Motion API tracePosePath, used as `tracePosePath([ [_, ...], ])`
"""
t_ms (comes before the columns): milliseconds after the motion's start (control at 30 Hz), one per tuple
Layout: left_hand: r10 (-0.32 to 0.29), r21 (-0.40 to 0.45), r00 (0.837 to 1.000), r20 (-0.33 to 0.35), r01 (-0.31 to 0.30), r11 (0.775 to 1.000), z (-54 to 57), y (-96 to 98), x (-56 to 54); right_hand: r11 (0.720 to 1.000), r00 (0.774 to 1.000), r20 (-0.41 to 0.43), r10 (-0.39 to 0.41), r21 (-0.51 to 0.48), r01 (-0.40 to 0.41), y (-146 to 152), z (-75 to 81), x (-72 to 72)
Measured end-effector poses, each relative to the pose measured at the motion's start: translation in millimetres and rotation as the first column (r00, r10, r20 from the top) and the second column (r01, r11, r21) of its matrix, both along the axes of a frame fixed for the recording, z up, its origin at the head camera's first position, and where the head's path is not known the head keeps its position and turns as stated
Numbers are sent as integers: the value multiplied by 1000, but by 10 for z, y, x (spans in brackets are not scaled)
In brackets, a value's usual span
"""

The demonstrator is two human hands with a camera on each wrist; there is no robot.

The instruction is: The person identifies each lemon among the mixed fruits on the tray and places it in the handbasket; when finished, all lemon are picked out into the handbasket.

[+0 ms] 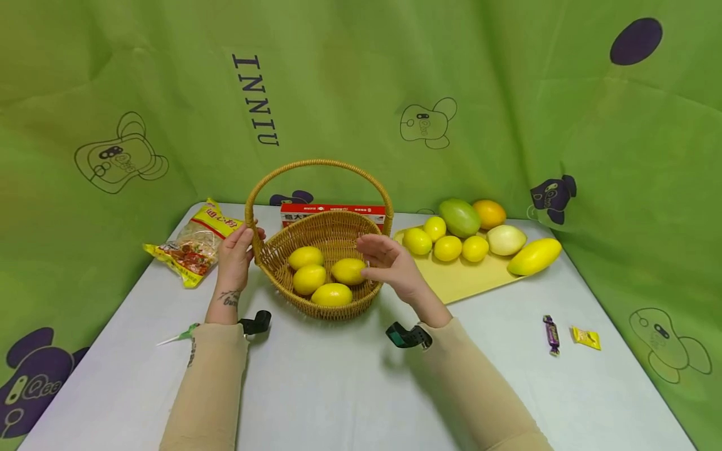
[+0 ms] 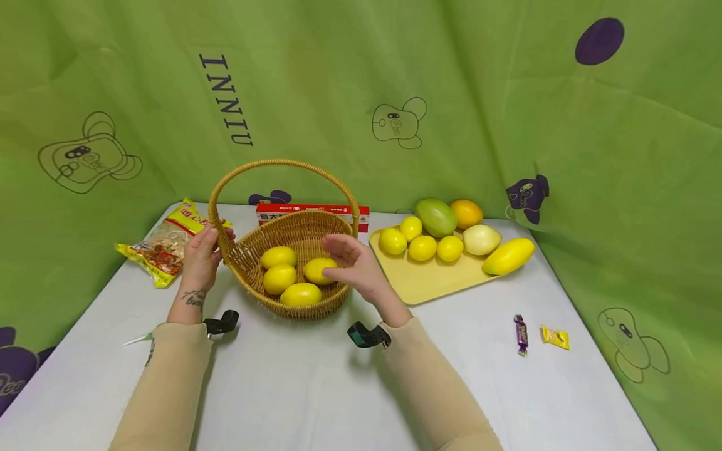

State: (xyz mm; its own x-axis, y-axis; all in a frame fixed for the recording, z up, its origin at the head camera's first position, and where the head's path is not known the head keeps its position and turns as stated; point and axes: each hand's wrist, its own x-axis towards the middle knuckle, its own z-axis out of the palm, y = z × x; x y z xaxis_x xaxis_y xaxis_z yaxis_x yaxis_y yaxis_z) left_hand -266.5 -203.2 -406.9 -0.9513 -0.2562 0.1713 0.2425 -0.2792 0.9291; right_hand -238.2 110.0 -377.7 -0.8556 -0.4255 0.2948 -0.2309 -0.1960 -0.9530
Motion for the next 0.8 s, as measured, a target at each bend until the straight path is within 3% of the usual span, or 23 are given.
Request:
tracePosePath([
  [133,-3,-13,1000,4,3,1000,5,-4,-1,994,993,47,-104,-13,105,310,-62,-13],
  [233,-6,-28,1000,8,7,1000,3,-7,-3,974,973,68,-221,-37,223,561,-127,-68],
  [300,-11,-29,1000,9,11,1000,3,-6,-6,945,945,84,-315,-65,320,731,-172,-123],
  [367,-12,-22,1000,6,12,1000,10,-6,-7,900,902,105,-418,-87,427,893,-223,-197],
  [467,-10,-16,1000,3,10,1000,17,-5,-7,798,804,153,-575,-113,592,1099,-307,-315],
  [567,-5,-15,1000,7,5,1000,16,-3,0,663,673,188,-715,-122,738,1259,-398,-439],
  [700,-5,-12,1000,5,5,1000,6,-1,8,496,505,212,-837,-98,863,1420,-517,-596],
  [800,-9,-6,1000,6,9,1000,7,8,12,428,430,232,-873,-59,902,1507,-584,-686],
])
